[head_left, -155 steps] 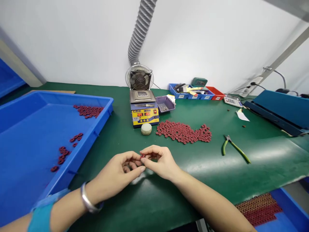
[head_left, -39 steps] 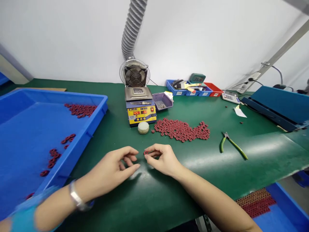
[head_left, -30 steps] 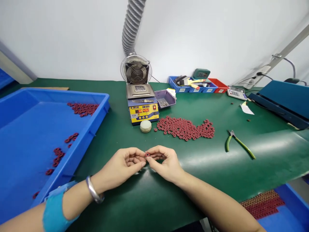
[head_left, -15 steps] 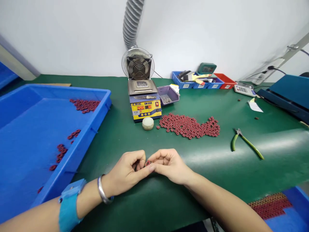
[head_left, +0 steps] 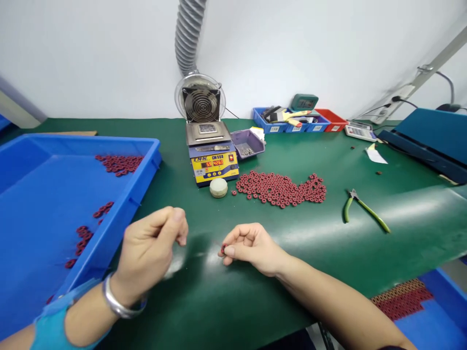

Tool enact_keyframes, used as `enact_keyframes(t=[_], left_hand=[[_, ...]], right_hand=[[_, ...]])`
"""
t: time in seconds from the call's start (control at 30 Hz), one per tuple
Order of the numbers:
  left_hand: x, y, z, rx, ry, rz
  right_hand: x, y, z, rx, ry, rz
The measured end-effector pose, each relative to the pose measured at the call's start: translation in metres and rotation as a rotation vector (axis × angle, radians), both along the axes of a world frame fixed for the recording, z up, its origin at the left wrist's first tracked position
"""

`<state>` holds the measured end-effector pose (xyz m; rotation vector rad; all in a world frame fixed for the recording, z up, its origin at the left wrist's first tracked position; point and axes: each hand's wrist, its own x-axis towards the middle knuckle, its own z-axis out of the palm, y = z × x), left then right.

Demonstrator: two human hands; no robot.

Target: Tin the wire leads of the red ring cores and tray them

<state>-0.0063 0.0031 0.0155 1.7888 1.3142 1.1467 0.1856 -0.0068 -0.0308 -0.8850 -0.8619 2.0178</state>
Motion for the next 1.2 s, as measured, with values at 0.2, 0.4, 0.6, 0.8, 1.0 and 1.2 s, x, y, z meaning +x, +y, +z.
enact_keyframes(t=[0.2,0.4,0.6,0.8,1.0,1.2], left_hand=[[0.001,0.005,-0.008,-0.219,-0.064,-0.204],[0.013,-0.007,-0.009,-0.270,0.069,-0.387],[0.002,-0.003,-0.004,-0.245,0.052,-0.332],[0.004,0.000,-0.005,-0.306,0.026,-0.320],[0.004,-0.001,-0.004,-0.292,0.093,-0.309],[-0.001,0.006,-0.004,-0.325,0.025,-0.276]], right_hand=[[-0.002,0.002,-0.002,-0.022,0.022,-0.038],[-0.005,0.000,-0.005,-0.014,0.034,-0.035],[-0.002,0.003,-0.005,0.063,-0.025,-0.109],[-0.003,0.000,-0.002,0.103,-0.081,-0.108],[-0.003,0.000,0.000,0.100,-0.095,-0.123],[-0.002,0.004,0.000,0.105,-0.082,-0.152]])
